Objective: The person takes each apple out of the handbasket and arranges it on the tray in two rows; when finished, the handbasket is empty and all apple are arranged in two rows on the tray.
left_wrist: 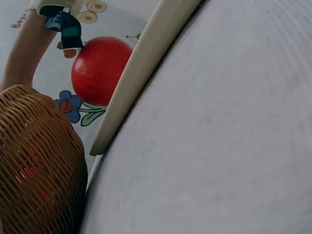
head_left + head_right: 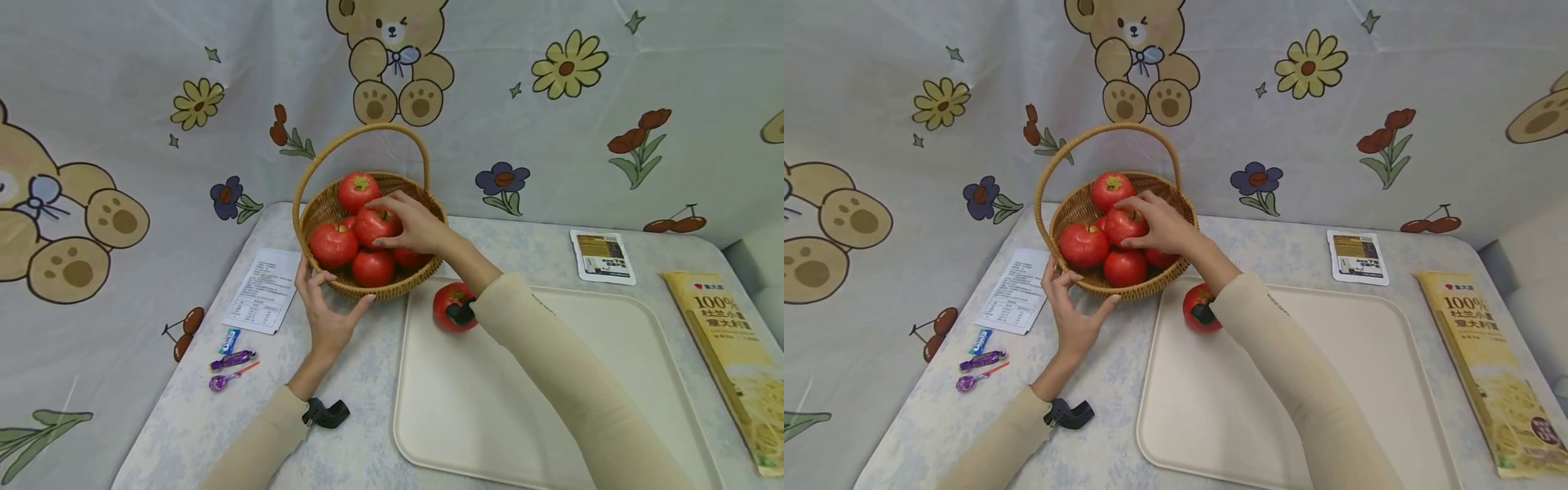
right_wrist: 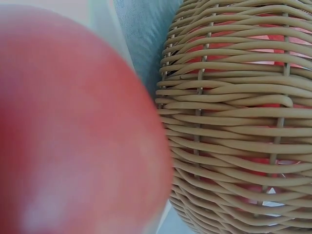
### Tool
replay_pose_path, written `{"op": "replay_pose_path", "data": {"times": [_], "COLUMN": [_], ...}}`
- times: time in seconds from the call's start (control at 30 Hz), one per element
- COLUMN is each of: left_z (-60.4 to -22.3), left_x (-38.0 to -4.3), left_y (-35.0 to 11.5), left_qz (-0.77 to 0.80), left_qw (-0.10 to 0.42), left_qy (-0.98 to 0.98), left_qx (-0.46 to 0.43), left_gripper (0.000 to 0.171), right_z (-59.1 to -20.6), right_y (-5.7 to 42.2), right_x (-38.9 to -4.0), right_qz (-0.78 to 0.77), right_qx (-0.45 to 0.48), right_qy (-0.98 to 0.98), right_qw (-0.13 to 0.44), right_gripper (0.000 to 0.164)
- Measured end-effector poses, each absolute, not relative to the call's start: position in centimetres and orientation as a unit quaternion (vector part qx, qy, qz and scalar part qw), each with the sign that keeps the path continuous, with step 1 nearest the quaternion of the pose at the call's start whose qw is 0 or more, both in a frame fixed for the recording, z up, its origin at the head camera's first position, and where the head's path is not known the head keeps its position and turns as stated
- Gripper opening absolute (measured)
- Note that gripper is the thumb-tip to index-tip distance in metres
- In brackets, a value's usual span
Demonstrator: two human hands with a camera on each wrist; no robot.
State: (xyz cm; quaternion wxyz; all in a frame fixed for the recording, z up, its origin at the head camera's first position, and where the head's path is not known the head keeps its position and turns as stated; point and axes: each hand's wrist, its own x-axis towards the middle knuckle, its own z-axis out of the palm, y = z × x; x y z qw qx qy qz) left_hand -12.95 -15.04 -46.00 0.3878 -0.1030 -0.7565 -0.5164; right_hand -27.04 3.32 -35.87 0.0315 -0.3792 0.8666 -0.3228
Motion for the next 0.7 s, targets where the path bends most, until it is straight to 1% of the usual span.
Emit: {"op": "replay_pose_path", "data": {"times": [0.13, 0.33, 0.53, 0.7], "left_z": [-47.3, -47.6, -47.5, -47.4], "left_x": [-13.5, -13.5, -13.4, -13.4], "left_y": [-15.6, -15.7, -15.5, -15.6], "left_qz": [-0.510, -0.506, -0.505, -0.505], "left_qw": [0.390, 0.382, 0.381, 0.384], "left_qy": [-0.760, -0.769, -0.770, -0.768], "left_qx": [-0.098, -0.083, -0.080, -0.084], "left_gripper": [0.068, 0.068, 0.068, 0.067], "right_z": [-35.7, -34.3, -32.5, -32.2], "right_y": [3.6, 5.5, 9.7, 13.8], "right_x": [-26.9, -25.8, -23.3, -20.7], "right_qz": [-0.319, -0.336, -0.349, -0.328], "right_qx": [-0.391, -0.415, -0.405, -0.400], "right_qy": [0.863, 0.845, 0.844, 0.851], "right_qw": [0.006, -0.039, -0.047, -0.088], "right_gripper": [0.062, 0.059, 0.060, 0.063]}}
